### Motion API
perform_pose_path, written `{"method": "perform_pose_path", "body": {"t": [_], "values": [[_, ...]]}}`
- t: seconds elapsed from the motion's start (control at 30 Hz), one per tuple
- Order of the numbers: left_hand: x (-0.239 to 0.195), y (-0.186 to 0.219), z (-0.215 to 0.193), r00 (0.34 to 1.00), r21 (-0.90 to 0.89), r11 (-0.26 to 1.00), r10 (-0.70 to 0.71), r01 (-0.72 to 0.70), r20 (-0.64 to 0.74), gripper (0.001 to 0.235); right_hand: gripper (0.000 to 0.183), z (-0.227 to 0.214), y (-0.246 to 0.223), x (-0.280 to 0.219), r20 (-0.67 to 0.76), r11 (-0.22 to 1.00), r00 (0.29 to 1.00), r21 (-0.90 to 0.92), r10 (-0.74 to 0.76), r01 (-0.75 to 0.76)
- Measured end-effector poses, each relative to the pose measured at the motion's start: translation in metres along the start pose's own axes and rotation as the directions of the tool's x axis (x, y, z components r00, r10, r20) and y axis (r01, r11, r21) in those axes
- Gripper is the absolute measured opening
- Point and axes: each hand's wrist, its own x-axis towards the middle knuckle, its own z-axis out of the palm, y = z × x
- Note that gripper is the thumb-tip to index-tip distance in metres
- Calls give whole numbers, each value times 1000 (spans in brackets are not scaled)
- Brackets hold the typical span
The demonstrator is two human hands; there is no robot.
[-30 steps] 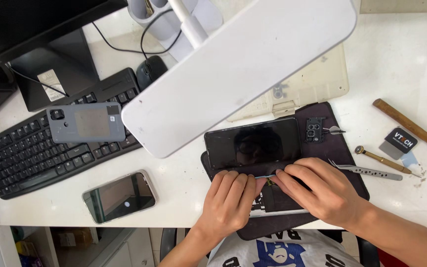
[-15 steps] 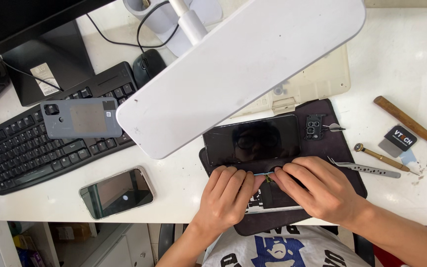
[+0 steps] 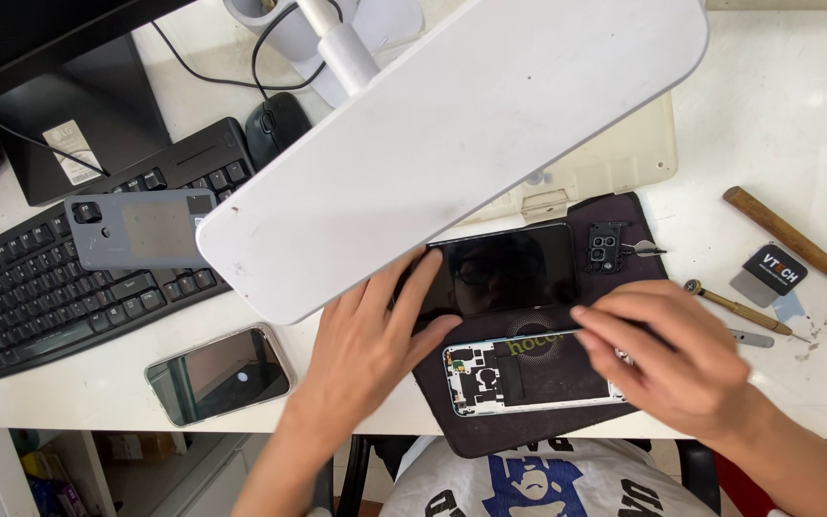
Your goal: The person aligns and presses the screen onto a smartphone chassis, then uses a wooden tool to pry and adjust internal components. Screws are placed into a compartment and a screwdriver is used to fasten parts inside the phone.
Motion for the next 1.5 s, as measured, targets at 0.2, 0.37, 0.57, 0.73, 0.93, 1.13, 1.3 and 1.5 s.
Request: {"method": "perform_pose_path", "body": {"t": [0.2,0.37,0.57,0.73,0.93,1.13,1.3,1.5], "values": [[22,-7,-8,969,-102,992,95,-73,228,78,18,-27,6,-23,-75,963,986,-215,147,-160],[23,-7,-9,977,-141,987,100,-74,186,82,22,-31,7,-35,-17,928,992,-352,127,-125],[24,-7,-9,983,-262,965,49,-1,176,91,25,-26,14,-39,-18,936,993,-330,121,-120],[-1,5,-23,988,-282,955,118,-87,96,87,28,-30,11,-47,-49,962,989,-228,141,-149],[-30,34,-8,956,-321,913,288,-253,64,70,65,-30,-10,-46,81,998,996,-40,-44,47],[-45,48,21,962,-376,896,271,-236,41,57,75,-20,-18,-43,266,1000,964,4,-7,7],[-47,44,26,967,-358,904,255,-233,13,48,72,-16,-12,-44,249,999,968,-19,-31,37],[-44,42,33,968,-329,913,249,-240,-15,47,66,-10,-7,-43,268,992,960,-70,-84,107]]}}
